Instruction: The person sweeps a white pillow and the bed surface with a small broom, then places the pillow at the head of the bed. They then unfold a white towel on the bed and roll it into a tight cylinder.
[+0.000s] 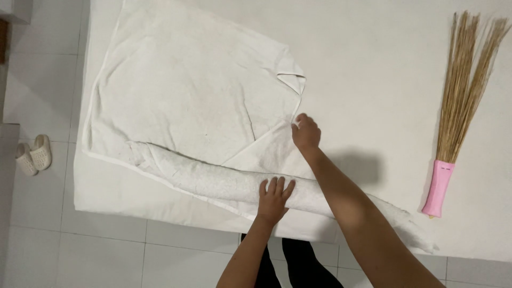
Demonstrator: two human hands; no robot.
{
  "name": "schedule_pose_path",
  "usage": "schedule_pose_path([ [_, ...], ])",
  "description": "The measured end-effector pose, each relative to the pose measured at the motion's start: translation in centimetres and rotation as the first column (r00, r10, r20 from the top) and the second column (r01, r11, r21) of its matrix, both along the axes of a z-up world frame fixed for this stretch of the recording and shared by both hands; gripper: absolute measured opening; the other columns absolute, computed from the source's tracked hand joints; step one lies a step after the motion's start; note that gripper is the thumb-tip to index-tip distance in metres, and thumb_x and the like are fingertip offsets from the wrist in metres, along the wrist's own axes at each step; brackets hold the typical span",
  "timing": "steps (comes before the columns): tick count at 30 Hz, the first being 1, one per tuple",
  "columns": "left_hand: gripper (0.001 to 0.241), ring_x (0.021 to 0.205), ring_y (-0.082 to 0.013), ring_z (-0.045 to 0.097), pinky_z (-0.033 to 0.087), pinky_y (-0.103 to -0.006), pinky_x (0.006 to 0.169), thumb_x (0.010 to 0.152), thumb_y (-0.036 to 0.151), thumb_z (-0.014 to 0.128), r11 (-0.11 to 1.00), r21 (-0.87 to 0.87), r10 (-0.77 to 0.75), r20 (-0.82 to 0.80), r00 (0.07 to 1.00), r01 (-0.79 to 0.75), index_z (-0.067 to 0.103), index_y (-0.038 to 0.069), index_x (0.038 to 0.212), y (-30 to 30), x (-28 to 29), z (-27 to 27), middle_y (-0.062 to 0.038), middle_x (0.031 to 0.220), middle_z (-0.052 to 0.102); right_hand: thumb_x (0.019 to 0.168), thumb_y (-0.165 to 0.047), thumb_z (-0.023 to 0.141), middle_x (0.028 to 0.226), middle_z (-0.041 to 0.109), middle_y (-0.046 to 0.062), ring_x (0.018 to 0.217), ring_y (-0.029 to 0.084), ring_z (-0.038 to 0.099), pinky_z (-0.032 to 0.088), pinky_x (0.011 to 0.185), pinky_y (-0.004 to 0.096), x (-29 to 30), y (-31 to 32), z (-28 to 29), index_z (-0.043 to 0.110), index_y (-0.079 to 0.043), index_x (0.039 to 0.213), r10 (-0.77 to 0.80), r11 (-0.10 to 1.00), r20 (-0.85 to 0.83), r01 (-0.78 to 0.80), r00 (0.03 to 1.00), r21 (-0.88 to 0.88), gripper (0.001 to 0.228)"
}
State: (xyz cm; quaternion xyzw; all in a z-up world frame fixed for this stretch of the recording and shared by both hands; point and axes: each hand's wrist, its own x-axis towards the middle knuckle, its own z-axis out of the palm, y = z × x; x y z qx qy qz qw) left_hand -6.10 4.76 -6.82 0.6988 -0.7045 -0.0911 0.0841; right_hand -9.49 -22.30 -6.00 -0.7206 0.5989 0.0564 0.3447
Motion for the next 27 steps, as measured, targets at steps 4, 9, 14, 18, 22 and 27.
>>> schedule_pose_path([
  [4,0.107,0.139,-0.0345,0.036,0.022,-0.0605,0.116,0.065,0.042,0.092,1.0,0.015,-0.001,-0.017,1.0,0.001,0.04,0.021,0.156,-0.4,0.1,-0.1,-0.015,0.15,0.043,0.09,-0.025,0.068,0.116,0.064,0.018,0.105,0.032,0.061,0.046,0.089,0.048,-0.8,5.7,2.9,0.061,-0.006,0.128,0.328,0.713,0.213,-0.094,0.92,-0.694,0.043],
  [9,0.109,0.138,-0.0357,0.035,0.021,-0.0621,0.113,0.063,0.044,0.093,0.994,0.113,-0.009,0.005,1.0,0.008,0.039,0.019,0.154,-1.5,0.4,1.1,-0.015,0.148,0.042,0.097,-0.028,0.063,0.13,0.053,0.013,0.114,0.03,0.061,0.052,0.097,0.04,-7.6,7.8,0.1,0.053,-0.016,0.141,0.25,0.864,0.442,-0.405,0.861,0.3,0.048],
  [14,0.109,0.139,-0.0351,0.035,0.02,-0.061,0.114,0.063,0.046,0.092,0.992,0.125,-0.022,0.0,1.0,0.022,0.039,0.019,0.154,-2.1,0.6,1.7,-0.014,0.148,0.042,0.093,-0.037,0.067,0.137,0.057,0.014,0.126,0.033,0.056,0.046,0.104,0.048,-13.4,10.7,5.7,0.052,-0.014,0.143,0.193,0.975,0.082,-0.182,0.978,-0.129,0.057],
  [18,0.11,0.142,-0.036,0.033,0.018,-0.0626,0.117,0.067,0.053,0.089,0.984,0.177,-0.011,-0.016,1.0,0.014,0.035,0.018,0.156,-2.4,0.7,3.2,-0.015,0.152,0.039,0.096,-0.039,0.062,0.148,0.05,0.014,0.139,0.033,0.045,0.033,0.112,0.057,-16.6,17.2,9.5,0.055,-0.018,0.141,0.22,0.916,0.102,-0.169,0.97,-0.364,0.05],
  [22,0.12,0.147,-0.039,0.023,0.012,-0.0665,0.117,0.068,0.061,0.086,0.924,0.367,-0.12,0.005,0.993,0.109,0.022,0.012,0.158,-3.8,-0.4,6.4,-0.019,0.159,0.027,0.09,-0.041,0.064,0.157,0.044,0.014,0.145,0.039,0.034,0.019,0.113,0.068,-19.8,19.6,7.0,0.057,-0.029,0.146,0.203,0.862,-0.067,-0.21,0.977,-0.461,0.057],
  [27,0.124,0.153,-0.0408,0.016,0.011,-0.0707,0.117,0.074,0.059,0.084,0.867,0.393,-0.372,0.106,0.922,0.305,0.01,0.013,0.163,-6.1,-6.6,6.6,-0.02,0.167,0.018,0.094,-0.035,0.061,0.149,0.051,0.012,0.14,0.033,0.042,0.027,0.112,0.06,-20.3,20.5,8.3,0.057,-0.024,0.142,0.12,0.853,0.015,-0.096,0.993,-0.512,0.049],
])
